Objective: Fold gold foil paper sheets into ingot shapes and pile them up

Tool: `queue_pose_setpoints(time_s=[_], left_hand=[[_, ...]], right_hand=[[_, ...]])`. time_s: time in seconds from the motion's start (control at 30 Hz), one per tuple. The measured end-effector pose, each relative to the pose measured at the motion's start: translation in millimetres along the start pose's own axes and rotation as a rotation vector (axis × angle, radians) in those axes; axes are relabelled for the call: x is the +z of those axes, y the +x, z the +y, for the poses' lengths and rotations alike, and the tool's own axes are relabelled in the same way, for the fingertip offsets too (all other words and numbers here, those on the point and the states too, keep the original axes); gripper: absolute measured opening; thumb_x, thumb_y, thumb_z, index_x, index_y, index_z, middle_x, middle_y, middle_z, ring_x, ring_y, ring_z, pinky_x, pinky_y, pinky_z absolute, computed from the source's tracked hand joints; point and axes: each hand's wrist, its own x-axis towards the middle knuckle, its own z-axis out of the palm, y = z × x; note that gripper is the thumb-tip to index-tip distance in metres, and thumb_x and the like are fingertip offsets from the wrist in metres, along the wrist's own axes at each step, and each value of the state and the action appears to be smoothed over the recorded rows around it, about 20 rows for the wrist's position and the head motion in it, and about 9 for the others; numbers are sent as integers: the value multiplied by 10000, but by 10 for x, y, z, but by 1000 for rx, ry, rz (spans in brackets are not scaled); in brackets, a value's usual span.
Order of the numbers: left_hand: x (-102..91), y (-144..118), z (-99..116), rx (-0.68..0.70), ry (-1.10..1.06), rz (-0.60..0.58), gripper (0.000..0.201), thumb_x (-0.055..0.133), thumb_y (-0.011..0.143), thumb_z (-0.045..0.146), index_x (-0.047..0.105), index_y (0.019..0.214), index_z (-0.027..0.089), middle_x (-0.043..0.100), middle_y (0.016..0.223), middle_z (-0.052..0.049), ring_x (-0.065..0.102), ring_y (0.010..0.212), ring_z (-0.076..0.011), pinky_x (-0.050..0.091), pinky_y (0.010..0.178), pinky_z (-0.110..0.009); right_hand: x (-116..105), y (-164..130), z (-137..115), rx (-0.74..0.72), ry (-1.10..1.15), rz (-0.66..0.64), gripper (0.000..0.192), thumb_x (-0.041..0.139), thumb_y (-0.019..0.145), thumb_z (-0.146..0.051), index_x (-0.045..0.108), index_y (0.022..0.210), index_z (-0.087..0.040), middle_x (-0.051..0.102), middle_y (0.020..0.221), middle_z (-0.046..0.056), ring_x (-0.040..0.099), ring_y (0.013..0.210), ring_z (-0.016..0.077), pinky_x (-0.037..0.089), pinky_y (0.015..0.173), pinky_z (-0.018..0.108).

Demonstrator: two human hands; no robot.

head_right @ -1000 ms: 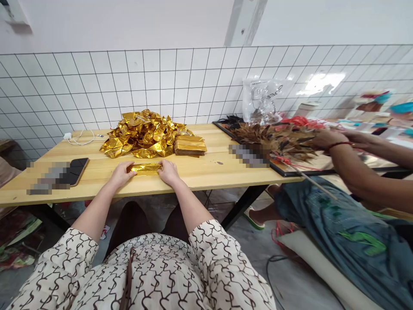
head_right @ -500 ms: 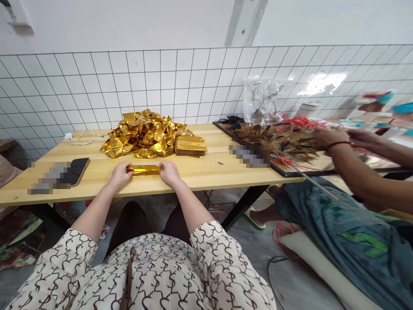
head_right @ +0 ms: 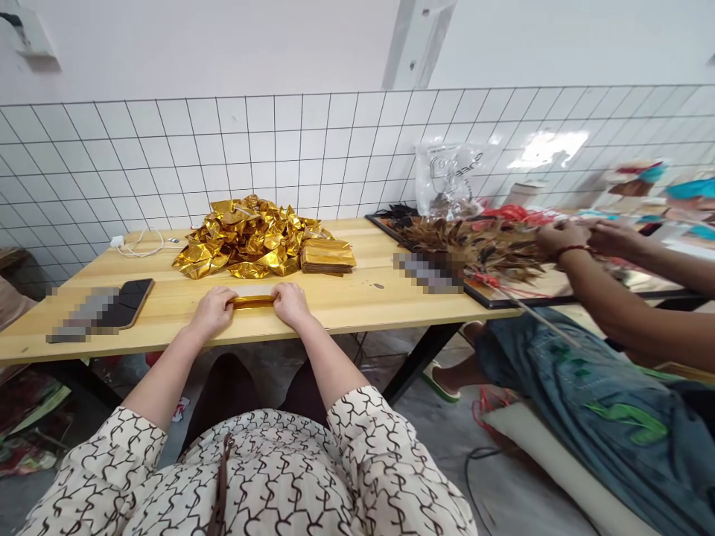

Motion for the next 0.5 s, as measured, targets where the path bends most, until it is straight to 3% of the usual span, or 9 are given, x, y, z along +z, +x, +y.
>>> queue_pose_setpoints(time_s=[0.13,0.27,0.5], left_hand=[[64,0,67,91,-54,-5,409,462,701,17,697,978,205,701,959,-71,604,932,-217,512,877,-363],[93,3,84,100,-77,-56,392,469,699,15,718,929,212,708,934,-61,611,912,-210,526,861,-354],[49,6,131,99,-69,-86,320,487,726,48,731,871,196,693,894,-75,603,891,-213,522,849,-344]], right_hand=[[-39,-30,-44,3,-9,-11,277,486,712,-21,682,773,-207,701,969,63,580,988,228,436,893,339],[-57,-64,-59,-32,-22,-17,277,481,723,-29,681,796,-207,696,958,67,569,1003,231,428,905,354],[-10,-184,-220,-364,-56,-1,422,476,715,-27,653,1073,-165,644,1168,113,489,1168,248,354,1030,429]])
